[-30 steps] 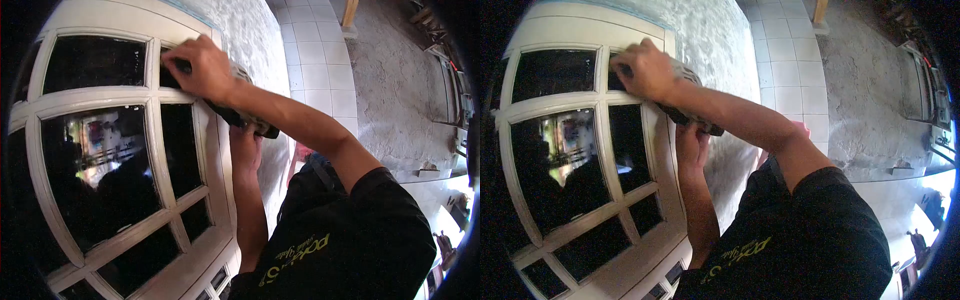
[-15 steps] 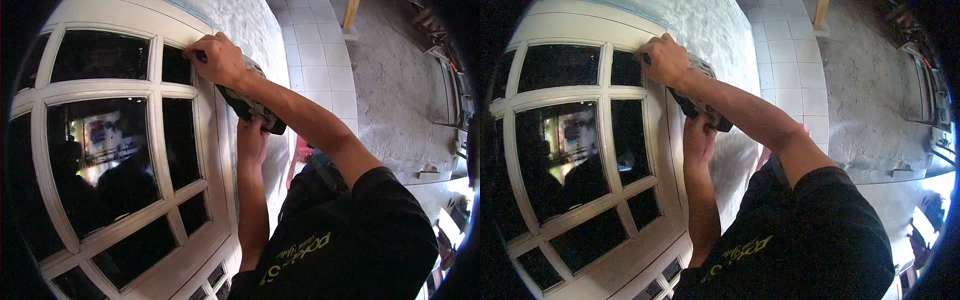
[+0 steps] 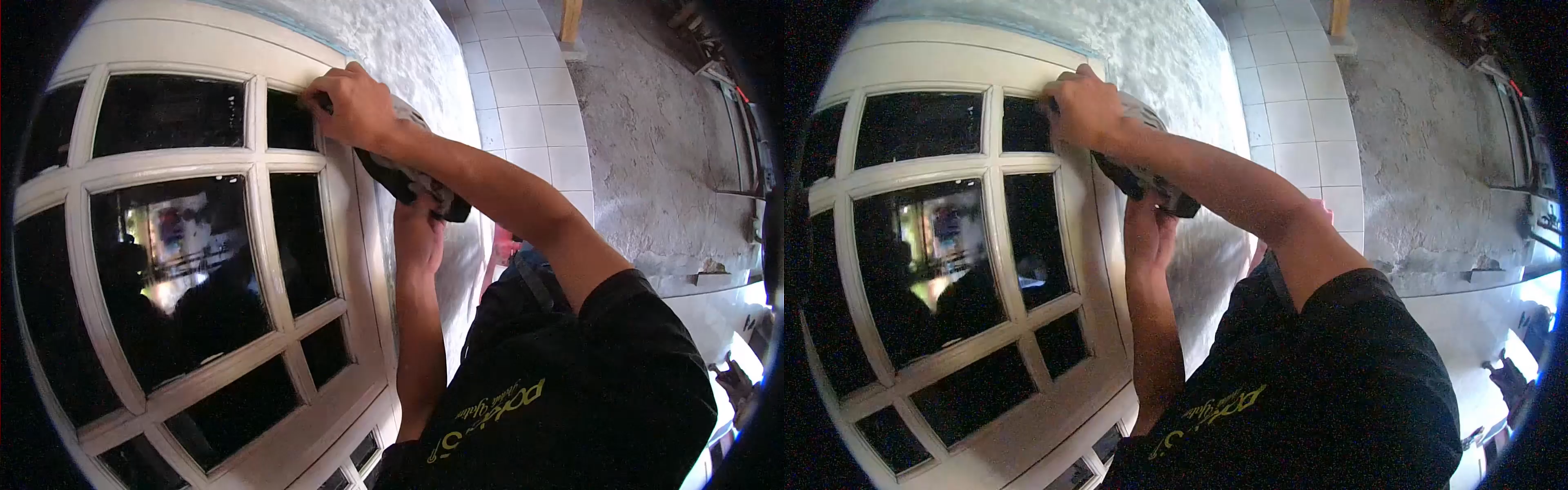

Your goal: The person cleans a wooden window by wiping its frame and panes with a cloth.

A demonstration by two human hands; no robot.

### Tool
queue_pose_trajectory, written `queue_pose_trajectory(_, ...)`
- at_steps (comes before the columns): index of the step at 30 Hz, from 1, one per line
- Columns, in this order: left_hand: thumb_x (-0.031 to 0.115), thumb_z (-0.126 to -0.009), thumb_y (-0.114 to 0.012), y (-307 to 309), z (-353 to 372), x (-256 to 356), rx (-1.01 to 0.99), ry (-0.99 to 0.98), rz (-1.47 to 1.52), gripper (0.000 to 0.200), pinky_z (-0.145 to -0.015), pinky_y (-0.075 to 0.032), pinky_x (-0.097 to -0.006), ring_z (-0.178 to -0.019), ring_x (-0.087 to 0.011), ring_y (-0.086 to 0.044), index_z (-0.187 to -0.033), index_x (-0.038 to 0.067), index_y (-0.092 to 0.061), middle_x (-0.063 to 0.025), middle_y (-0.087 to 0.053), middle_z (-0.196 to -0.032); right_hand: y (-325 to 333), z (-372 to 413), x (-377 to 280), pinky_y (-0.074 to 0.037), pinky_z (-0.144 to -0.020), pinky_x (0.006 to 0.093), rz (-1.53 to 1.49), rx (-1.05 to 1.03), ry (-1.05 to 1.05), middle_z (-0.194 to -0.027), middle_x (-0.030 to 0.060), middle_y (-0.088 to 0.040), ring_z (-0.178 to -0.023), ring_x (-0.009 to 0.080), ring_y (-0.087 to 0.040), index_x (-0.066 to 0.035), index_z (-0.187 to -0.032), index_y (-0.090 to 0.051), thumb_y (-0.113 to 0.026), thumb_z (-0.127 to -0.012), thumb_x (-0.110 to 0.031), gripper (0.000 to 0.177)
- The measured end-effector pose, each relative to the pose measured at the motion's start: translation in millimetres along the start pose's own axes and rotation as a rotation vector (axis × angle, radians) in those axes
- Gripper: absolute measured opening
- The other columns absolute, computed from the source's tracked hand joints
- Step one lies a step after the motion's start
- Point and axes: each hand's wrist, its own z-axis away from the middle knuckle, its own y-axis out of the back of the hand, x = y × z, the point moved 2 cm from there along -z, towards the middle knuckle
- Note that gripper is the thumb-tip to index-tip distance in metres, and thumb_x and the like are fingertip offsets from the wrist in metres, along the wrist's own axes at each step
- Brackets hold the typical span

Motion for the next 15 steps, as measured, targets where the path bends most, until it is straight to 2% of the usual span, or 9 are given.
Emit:
queue_pose_trajectory(4,0.010,-0.093,-0.059,2,3,1,-0.063,-0.003,0.001,0.043,-0.103,-0.042,-0.0381,-0.118,-0.0215,-0.053,-0.133,0.003,-0.045,-0.0081,-0.054,-0.128,-1,2,0,-0.056,-0.080,0.0432,-0.046,-0.049,-0.121,-0.093,0.0088,-0.071,-0.095,0.0308,-0.063,-0.019,-0.094,-0.076,-0.067,-0.079,-0.020,0.018)
queue_pose_trajectory(7,0.006,-0.089,-0.060,6,14,-11,-0.055,0.018,0.012,0.045,-0.102,-0.042,-0.0378,-0.117,-0.0214,-0.053,-0.132,0.004,-0.045,-0.0078,-0.054,-0.127,8,20,-9,-0.055,-0.078,0.0389,-0.325,-0.276,-0.036,-0.089,0.0077,-0.073,-0.088,0.0274,-0.067,-0.016,-0.093,-0.077,-0.068,-0.082,-0.019,0.015)
queue_pose_trajectory(8,0.004,-0.087,-0.060,5,18,-15,-0.063,0.017,0.008,0.046,-0.102,-0.042,-0.0375,-0.117,-0.0211,-0.054,-0.131,0.004,-0.046,-0.0074,-0.055,-0.126,13,30,-19,-0.055,-0.079,0.0362,-0.265,-0.228,-0.031,-0.089,0.0066,-0.074,-0.086,0.0267,-0.068,-0.016,-0.093,-0.077,-0.069,-0.081,-0.018,0.015)
queue_pose_trajectory(9,0.003,-0.086,-0.061,4,19,-19,-0.073,0.018,0.004,0.047,-0.102,-0.042,-0.0372,-0.116,-0.0209,-0.054,-0.130,0.004,-0.047,-0.0071,-0.056,-0.125,12,35,-21,-0.055,-0.078,0.0361,-0.192,-0.136,0.064,-0.089,0.0055,-0.074,-0.085,0.0273,-0.067,-0.015,-0.095,-0.077,-0.070,-0.081,-0.018,0.015)
queue_pose_trajectory(10,0.000,-0.081,-0.062,6,17,-22,-0.058,0.018,0.070,0.050,-0.101,-0.043,-0.0361,-0.115,-0.0203,-0.055,-0.129,0.005,-0.048,-0.0065,-0.057,-0.123,10,36,-20,-0.055,-0.078,0.0368,-0.193,-0.121,0.072,-0.089,0.0049,-0.073,-0.086,0.0274,-0.066,-0.014,-0.094,-0.076,-0.069,-0.081,-0.017,0.014)
queue_pose_trajectory(14,0.001,-0.086,-0.059,21,5,-13,-0.036,0.015,-0.009,0.047,-0.102,-0.043,-0.0386,-0.115,-0.0210,-0.055,-0.131,0.004,-0.046,-0.0082,-0.055,-0.125,-1,29,-15,-0.055,-0.078,0.0385,-0.158,0.088,0.127,-0.091,0.0046,-0.072,-0.091,0.0269,-0.064,-0.014,-0.090,-0.075,-0.068,-0.082,-0.016,0.010)
queue_pose_trajectory(15,0.001,-0.087,-0.059,20,3,-7,-0.023,0.003,0.024,0.046,-0.102,-0.043,-0.0390,-0.116,-0.0215,-0.055,-0.131,0.004,-0.046,-0.0087,-0.055,-0.126,-6,16,-9,-0.054,-0.076,0.0391,-0.135,0.073,0.010,-0.093,0.0053,-0.072,-0.091,0.0265,-0.064,-0.013,-0.087,-0.074,-0.069,-0.082,-0.017,0.008)
